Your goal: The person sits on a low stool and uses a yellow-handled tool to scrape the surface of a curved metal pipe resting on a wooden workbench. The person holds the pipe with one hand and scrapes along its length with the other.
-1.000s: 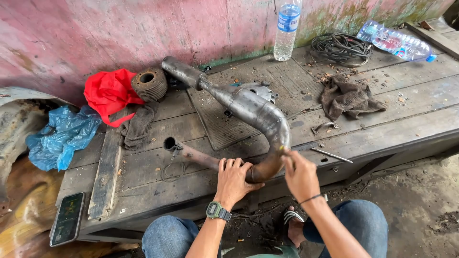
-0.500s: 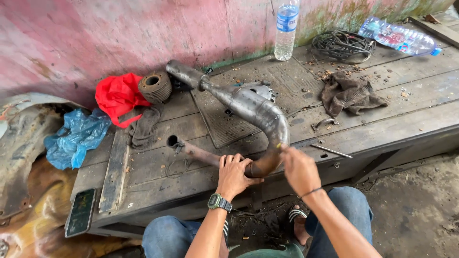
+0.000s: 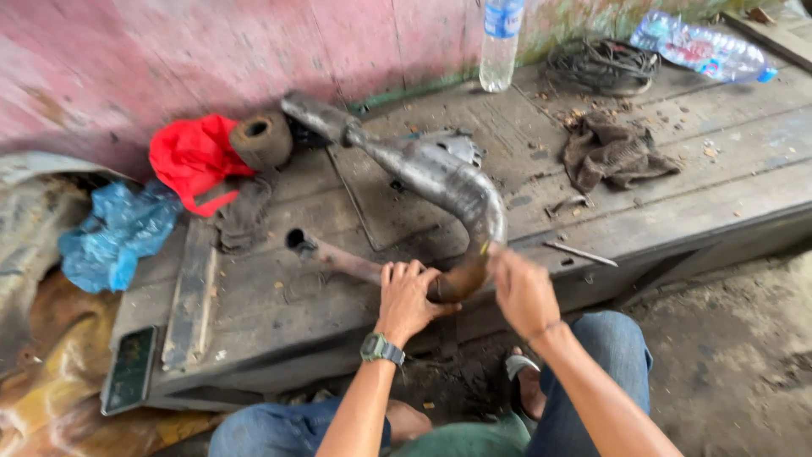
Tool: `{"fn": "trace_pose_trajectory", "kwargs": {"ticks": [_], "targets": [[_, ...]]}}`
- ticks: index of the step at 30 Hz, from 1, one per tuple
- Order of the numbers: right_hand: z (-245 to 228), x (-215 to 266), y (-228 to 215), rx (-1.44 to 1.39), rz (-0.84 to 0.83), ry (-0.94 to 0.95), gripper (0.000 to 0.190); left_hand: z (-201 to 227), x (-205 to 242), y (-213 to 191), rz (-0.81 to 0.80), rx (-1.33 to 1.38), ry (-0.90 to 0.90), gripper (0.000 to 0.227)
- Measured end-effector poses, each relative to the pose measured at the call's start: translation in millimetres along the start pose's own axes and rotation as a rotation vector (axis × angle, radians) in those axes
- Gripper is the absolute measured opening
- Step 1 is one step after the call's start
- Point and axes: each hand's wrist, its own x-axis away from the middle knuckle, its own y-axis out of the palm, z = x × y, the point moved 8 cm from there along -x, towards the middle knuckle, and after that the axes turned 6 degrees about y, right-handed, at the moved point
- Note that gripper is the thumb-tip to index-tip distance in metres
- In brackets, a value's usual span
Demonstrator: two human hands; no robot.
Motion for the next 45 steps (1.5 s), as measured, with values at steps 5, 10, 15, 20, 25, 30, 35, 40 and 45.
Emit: {"fn": "trace_pose_trajectory", "kwargs": {"ticks": [5, 10, 15, 20, 25, 30, 35, 40, 45], "targets": [[29.5, 28.6, 54.1, 0.027, 0.027, -0.019, 0.014, -6.4, -1.2, 9.7, -0.001, 0.018, 0.009, 0.068], [37.6, 11.4, 24.5, -0.019, 0.126, -0.024, 0.013, -4.4, 1.6, 11.0, -0.028, 0.043, 0.016, 0.070], [34.8, 32.4, 40.2, -0.128, 0.079, -0.017, 0.009, -2.1, -2.0, 4.4, -0.036, 0.055, 0.007, 0.071], [38.8, 34.0, 14.3, -0.328, 0.200, 0.340, 0.012, -0.2, 3.6, 6.7, -0.069, 0.051, -0.001, 0.072], [64.5, 26.4, 32.4, -0.571, 0.202, 0.533, 0.010, -0.5, -1.5, 2.3, -0.069, 0.026, -0.001, 0.077], [56.1, 56.2, 46.8, -0.777, 0.234, 0.685, 0.018, 1.0, -4.2, 2.9, -0.033, 0.045, -0.031, 0.080], [100.8, 26.9, 69.0, -0.792, 0.308, 0.719, 0.018, 1.8, -6.0, 3.3, -0.045, 0.006, -0.041, 0.082], [52.3, 48.3, 39.1, -0.953, 0.370, 0.846, 0.015, 1.4, -10.8, -3.5, -0.032, -0.010, -0.030, 0.077], [83.8, 33.4, 78.6, -1.259, 0.325, 1.104, 0.016, -0.4, -8.4, 3.1, -0.006, -0.016, -0.002, 0.086]]}}
